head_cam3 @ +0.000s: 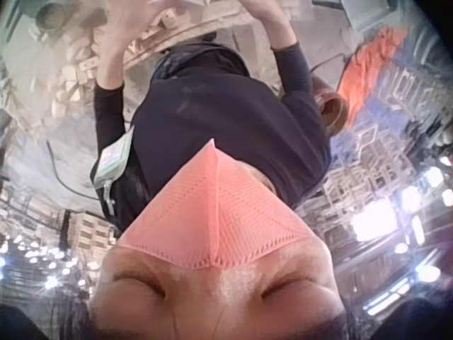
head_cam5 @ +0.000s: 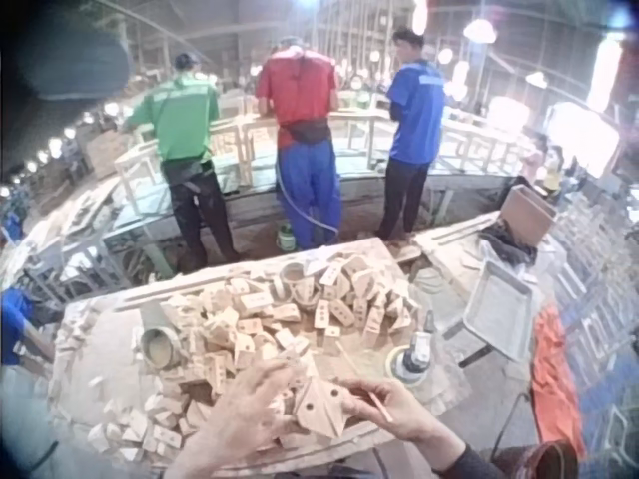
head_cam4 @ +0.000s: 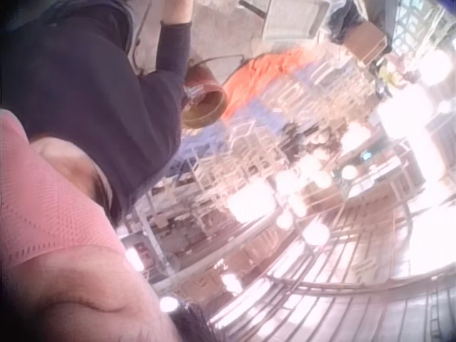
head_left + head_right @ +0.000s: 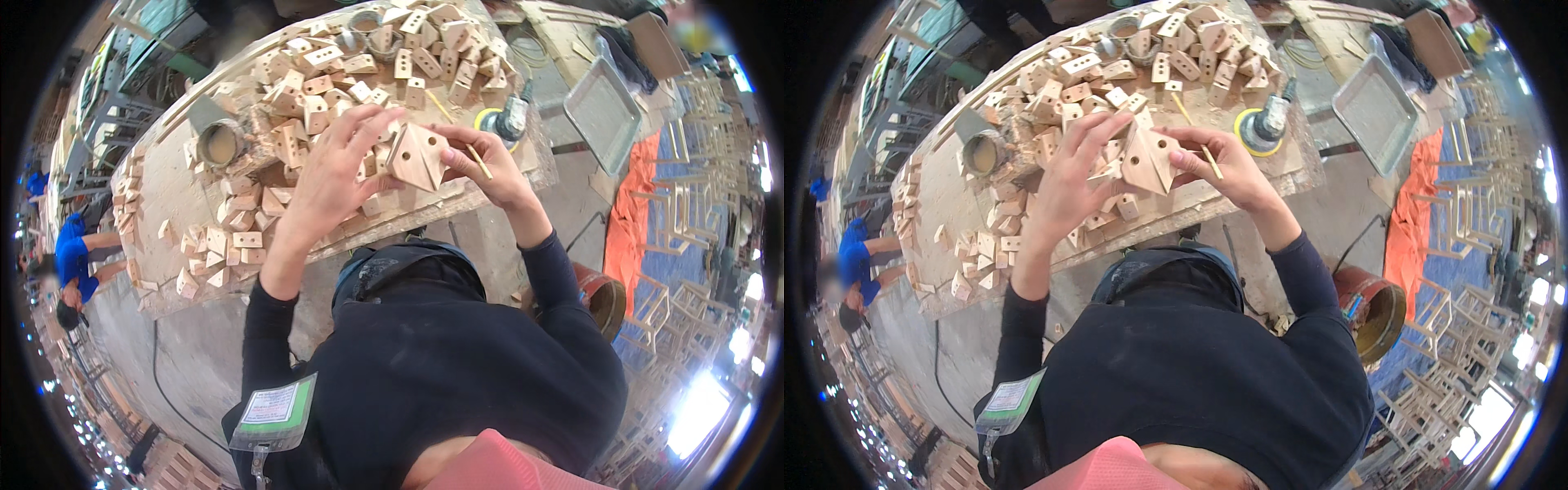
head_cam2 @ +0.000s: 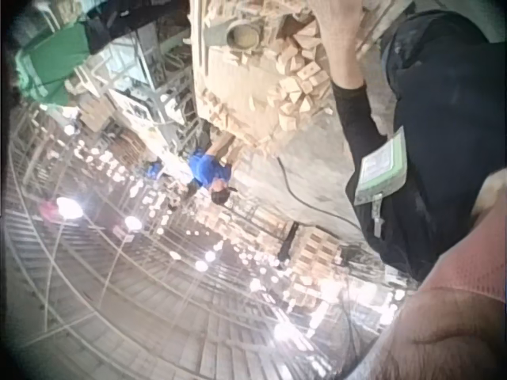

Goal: The person applies glue to small wooden blocks using a brush and assembles them into larger units. They pick up blocks, apply glue to specific faces, and press pieces together, repeating the process across multiple units.

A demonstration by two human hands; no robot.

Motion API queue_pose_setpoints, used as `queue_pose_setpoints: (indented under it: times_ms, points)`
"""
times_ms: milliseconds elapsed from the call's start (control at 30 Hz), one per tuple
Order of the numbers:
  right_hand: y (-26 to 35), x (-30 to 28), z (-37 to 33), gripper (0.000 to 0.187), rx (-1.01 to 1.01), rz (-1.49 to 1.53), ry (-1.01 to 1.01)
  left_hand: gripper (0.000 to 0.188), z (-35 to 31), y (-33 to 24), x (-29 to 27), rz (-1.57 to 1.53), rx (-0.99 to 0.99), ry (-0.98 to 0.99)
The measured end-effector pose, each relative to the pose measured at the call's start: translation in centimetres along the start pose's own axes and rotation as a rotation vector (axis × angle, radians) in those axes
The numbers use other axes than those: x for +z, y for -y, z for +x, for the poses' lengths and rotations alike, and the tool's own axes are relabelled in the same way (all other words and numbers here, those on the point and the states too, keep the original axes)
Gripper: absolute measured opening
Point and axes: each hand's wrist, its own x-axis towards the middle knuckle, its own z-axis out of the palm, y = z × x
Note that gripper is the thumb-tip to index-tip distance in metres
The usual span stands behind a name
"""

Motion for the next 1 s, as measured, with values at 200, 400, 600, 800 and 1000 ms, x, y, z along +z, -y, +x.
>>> queue_pose_setpoints:
  times_ms: [200, 400, 600, 800, 1000]
  points:
    - [-1.2, -5.4, -1.6, 0.051, 0.095, -0.091, 0.165, 0.081, 2.7, -2.0, 4.3, 0.040, 0.293, 0.273]
    - [-4.5, -14.7, -1.9, 0.055, -0.110, -0.974, -0.206, 0.073, 1.4, 0.9, 17.1, -0.194, -0.144, 0.131]
    - [-7.9, -23.3, 2.9, 0.078, -0.508, -1.618, 0.246, 0.077, -0.3, 3.8, 26.8, 0.043, -0.316, 0.083]
    - [-8.7, -24.9, 4.3, 0.070, -0.529, -1.519, 0.201, 0.085, -0.8, 4.2, 26.7, -0.027, -0.267, 0.071]
    - [-9.4, -23.1, 2.7, 0.062, -0.287, -1.373, -0.001, 0.078, -0.9, 4.2, 27.1, -0.002, -0.322, 0.088]
